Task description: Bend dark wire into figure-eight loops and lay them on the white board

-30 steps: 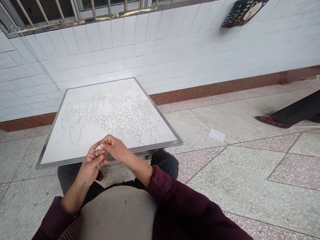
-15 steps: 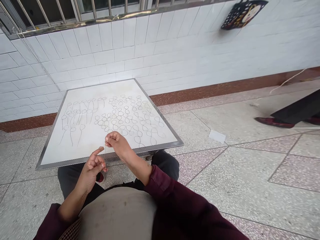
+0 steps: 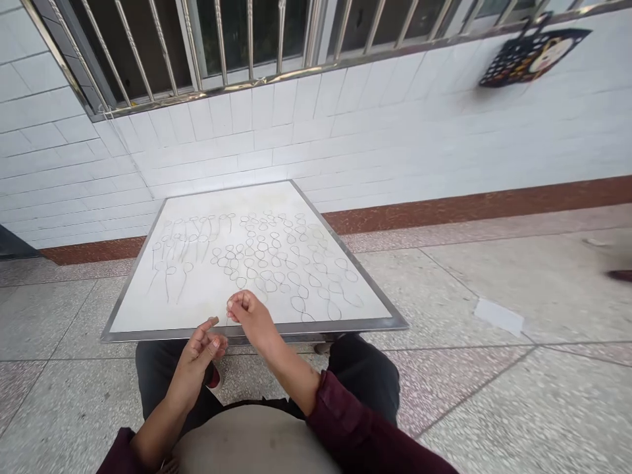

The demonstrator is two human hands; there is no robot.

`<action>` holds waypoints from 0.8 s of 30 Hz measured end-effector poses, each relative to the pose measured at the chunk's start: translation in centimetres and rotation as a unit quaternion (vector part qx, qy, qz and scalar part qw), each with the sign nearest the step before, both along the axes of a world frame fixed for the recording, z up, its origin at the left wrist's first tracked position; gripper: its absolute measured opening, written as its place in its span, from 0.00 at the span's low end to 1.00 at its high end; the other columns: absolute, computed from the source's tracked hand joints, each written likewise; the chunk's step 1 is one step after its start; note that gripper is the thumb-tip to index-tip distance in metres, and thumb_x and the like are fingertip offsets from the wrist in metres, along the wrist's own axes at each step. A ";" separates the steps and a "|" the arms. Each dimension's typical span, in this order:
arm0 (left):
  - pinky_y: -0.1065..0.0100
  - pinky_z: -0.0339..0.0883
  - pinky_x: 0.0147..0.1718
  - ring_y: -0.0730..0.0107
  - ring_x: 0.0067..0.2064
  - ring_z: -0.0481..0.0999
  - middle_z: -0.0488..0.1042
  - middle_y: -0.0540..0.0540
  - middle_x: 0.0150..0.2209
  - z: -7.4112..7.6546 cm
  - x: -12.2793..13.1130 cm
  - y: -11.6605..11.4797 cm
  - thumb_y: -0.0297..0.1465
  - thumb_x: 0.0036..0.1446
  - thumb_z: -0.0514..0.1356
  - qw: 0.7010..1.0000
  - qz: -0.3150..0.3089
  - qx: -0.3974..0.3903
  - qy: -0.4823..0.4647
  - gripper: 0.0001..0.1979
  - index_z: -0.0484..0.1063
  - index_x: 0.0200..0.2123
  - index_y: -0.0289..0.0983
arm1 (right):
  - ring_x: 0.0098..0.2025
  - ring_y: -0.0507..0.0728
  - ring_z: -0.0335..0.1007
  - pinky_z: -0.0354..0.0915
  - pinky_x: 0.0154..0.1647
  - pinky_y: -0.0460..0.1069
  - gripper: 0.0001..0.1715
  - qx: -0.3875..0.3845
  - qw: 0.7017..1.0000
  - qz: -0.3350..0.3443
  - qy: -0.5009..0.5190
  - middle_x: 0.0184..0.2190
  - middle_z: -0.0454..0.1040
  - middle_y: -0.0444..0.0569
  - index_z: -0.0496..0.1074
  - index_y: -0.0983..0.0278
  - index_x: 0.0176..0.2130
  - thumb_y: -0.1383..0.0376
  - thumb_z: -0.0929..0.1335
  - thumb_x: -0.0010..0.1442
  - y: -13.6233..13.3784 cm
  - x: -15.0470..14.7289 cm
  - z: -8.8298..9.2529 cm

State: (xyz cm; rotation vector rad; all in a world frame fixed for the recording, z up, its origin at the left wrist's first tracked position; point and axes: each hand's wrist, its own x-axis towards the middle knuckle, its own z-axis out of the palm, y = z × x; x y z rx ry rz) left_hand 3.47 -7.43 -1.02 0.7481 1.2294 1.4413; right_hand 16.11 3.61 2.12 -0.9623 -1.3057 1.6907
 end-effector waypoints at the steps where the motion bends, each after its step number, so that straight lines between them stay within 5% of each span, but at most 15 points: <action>1: 0.63 0.66 0.43 0.65 0.39 0.74 0.75 0.46 0.34 0.1 0.1 0.2 0.40 0.52 0.67 1.000 0.000 0.004 -0.015 0.28 0.68 0.55 0.39 | 0.31 0.53 0.65 0.63 0.37 0.51 0.17 0.000 1.000 0.012 -0.004 0.27 0.68 0.42 0.67 0.61 0.32 0.52 0.71 0.53 -0.5 -0.4 -0.3; 7: 0.68 0.66 0.29 0.73 0.26 0.72 0.74 0.49 0.31 -0.5 0.5 0.3 0.38 0.48 0.70 0.998 0.009 -0.005 -0.059 0.32 0.66 0.56 0.39 | 0.31 0.54 0.64 0.63 0.37 0.52 0.18 -0.025 0.996 0.084 -0.032 0.26 0.66 0.41 0.68 0.61 0.31 0.51 0.72 0.52 -1.1 -0.6 -1.0; 18: 0.70 0.66 0.23 0.72 0.25 0.73 0.73 0.51 0.29 -1.6 0.1 0.0 0.39 0.43 0.72 0.999 -0.020 -0.038 -0.023 0.36 0.66 0.55 0.37 | 0.31 0.54 0.67 0.65 0.39 0.53 0.20 -0.045 0.993 0.089 -0.066 0.27 0.67 0.42 0.68 0.61 0.31 0.50 0.73 0.48 -0.1 0.0 -2.8; 24: 0.70 0.68 0.23 0.72 0.27 0.74 0.74 0.49 0.31 -1.1 -0.6 0.1 0.39 0.46 0.70 0.999 0.035 -0.032 -0.022 0.33 0.66 0.54 0.36 | 0.47 0.61 0.71 0.67 0.49 0.57 0.27 -0.069 0.989 0.114 -0.063 0.44 0.73 0.52 0.69 0.59 0.46 0.47 0.71 0.53 -0.2 0.2 -1.3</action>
